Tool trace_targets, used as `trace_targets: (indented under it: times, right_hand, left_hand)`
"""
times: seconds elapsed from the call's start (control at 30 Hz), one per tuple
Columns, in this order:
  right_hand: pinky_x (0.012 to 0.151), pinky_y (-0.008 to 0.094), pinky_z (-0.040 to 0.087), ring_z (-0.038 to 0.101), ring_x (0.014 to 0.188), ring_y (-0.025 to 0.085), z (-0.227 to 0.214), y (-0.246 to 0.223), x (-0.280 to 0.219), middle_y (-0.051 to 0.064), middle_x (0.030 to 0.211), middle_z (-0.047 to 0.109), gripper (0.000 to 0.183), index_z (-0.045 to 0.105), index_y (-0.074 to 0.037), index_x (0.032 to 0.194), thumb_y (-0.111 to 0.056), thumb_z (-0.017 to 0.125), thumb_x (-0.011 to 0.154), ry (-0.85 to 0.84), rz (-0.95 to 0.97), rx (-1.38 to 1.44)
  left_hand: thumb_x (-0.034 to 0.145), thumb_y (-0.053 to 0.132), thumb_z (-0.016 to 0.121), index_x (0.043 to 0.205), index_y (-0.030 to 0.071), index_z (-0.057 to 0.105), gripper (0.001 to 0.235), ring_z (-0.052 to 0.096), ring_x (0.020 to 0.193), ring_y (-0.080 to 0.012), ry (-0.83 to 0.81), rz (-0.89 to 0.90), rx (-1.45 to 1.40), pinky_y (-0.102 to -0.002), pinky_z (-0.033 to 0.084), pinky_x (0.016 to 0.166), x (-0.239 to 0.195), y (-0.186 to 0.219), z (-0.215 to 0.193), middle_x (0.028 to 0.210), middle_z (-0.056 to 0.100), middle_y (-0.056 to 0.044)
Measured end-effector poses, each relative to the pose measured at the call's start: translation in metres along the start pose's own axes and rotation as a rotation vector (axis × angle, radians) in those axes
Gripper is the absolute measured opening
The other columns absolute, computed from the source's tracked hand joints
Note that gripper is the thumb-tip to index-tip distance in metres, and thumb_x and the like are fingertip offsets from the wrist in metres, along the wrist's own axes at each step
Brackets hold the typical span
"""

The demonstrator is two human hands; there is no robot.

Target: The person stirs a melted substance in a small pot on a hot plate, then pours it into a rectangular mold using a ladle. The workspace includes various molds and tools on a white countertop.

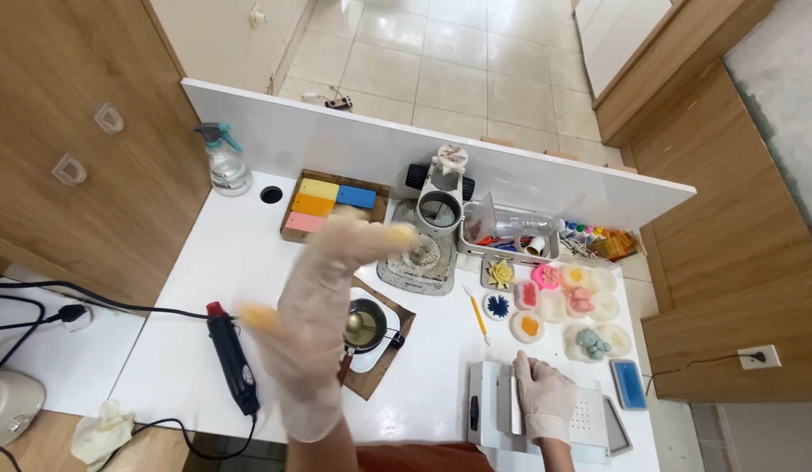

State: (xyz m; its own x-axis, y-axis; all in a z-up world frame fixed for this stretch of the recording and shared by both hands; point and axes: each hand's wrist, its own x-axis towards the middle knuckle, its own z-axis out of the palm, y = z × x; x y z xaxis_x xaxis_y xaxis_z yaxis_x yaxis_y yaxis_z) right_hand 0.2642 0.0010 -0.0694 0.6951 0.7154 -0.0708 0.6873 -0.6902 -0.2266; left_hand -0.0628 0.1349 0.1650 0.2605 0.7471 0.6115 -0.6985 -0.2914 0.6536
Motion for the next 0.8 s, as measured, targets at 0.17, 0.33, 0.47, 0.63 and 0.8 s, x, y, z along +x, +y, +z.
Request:
trace_targets:
  times: [0.17,0.33,0.47,0.63,0.8]
  right_hand:
    - [0.095,0.045,0.050,0.071,0.092,0.037,0.009,0.007,0.005,0.019,0.091,0.076,0.055,0.082,-0.014,0.097,-0.057,0.047,0.096,0.013,-0.013,-0.004]
    - [0.098,0.044,0.049,0.071,0.093,0.037,0.010,0.006,0.003,0.019,0.091,0.076,0.057,0.082,-0.015,0.099,-0.058,0.045,0.097,0.010,-0.019,-0.027]
    - [0.099,0.044,0.050,0.071,0.098,0.037,0.010,0.008,0.005,0.019,0.097,0.077,0.058,0.082,-0.015,0.104,-0.060,0.046,0.097,-0.018,0.021,-0.004]
    - [0.102,0.044,0.048,0.067,0.109,0.038,0.042,0.032,0.022,0.017,0.110,0.076,0.058,0.081,-0.019,0.112,-0.063,0.050,0.094,0.002,0.028,-0.001]
    - [0.110,0.043,0.046,0.068,0.117,0.036,0.066,0.056,0.043,0.015,0.115,0.078,0.061,0.080,-0.024,0.121,-0.069,0.048,0.094,-0.078,0.102,-0.058]
  left_hand:
    - [0.093,0.075,0.023,0.162,0.026,0.028,0.085,0.034,0.152,-0.0359,0.890,-0.187,-0.899,-0.053,0.019,0.124,-0.003,-0.061,-0.061,0.165,0.035,-0.016]
    - [0.091,0.074,0.025,0.161,0.037,0.016,0.081,0.031,0.154,-0.0366,1.036,-0.044,-0.597,-0.053,0.018,0.125,-0.017,-0.051,-0.079,0.165,0.031,-0.012]
    - [0.092,0.066,0.034,0.161,0.036,0.011,0.079,0.028,0.155,-0.0292,1.109,-0.076,-0.286,-0.047,0.010,0.123,-0.032,-0.048,-0.092,0.167,0.037,-0.007]
    - [0.098,0.050,0.042,0.163,0.030,0.014,0.073,0.028,0.157,-0.0250,1.226,-0.040,-0.245,-0.043,0.010,0.127,-0.049,-0.029,-0.115,0.167,0.038,-0.005]
    - [0.092,0.034,0.038,0.161,0.029,0.012,0.073,0.029,0.155,-0.0261,1.283,0.125,-0.224,-0.045,0.010,0.123,-0.061,-0.008,-0.115,0.165,0.038,-0.008]
